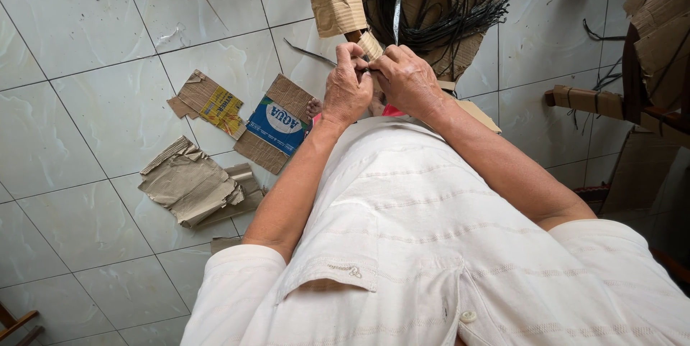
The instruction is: Wrapping wooden furniture components with protective cardboard and securing them with plastic ties.
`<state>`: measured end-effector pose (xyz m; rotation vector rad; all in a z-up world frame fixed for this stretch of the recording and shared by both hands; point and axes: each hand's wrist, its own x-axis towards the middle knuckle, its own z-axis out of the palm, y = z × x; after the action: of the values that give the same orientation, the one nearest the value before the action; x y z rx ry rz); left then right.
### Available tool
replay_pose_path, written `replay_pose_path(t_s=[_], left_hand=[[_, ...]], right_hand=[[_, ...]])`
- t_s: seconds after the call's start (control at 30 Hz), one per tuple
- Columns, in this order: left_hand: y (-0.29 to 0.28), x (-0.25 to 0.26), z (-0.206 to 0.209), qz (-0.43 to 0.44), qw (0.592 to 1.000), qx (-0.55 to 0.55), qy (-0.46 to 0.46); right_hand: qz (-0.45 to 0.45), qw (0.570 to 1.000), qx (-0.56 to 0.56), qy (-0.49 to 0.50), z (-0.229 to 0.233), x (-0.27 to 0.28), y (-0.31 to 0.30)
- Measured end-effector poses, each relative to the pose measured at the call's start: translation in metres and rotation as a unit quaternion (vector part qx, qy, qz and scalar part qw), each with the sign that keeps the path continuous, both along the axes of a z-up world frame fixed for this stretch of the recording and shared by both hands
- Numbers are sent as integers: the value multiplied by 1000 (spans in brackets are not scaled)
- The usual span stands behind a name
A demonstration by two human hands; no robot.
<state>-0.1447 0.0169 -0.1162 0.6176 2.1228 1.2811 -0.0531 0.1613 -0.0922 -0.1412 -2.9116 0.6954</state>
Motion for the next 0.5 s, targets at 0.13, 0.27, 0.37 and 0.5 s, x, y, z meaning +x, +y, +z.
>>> replay_pose_path(t_s=[0.13,0.27,0.37,0.5], left_hand=[[-3,8,1,-21,997,-25,70],[0,13,-7,1,995,-12,94],[-3,10,5,-2,994,-9,109],[-6,5,1,-63,986,-24,154]], right_hand=[[12,998,42,-40,15,-3,4],[-14,986,-115,-120,13,-4,20],[-38,967,-204,-146,6,1,23],[-85,942,-274,-175,2,0,20]])
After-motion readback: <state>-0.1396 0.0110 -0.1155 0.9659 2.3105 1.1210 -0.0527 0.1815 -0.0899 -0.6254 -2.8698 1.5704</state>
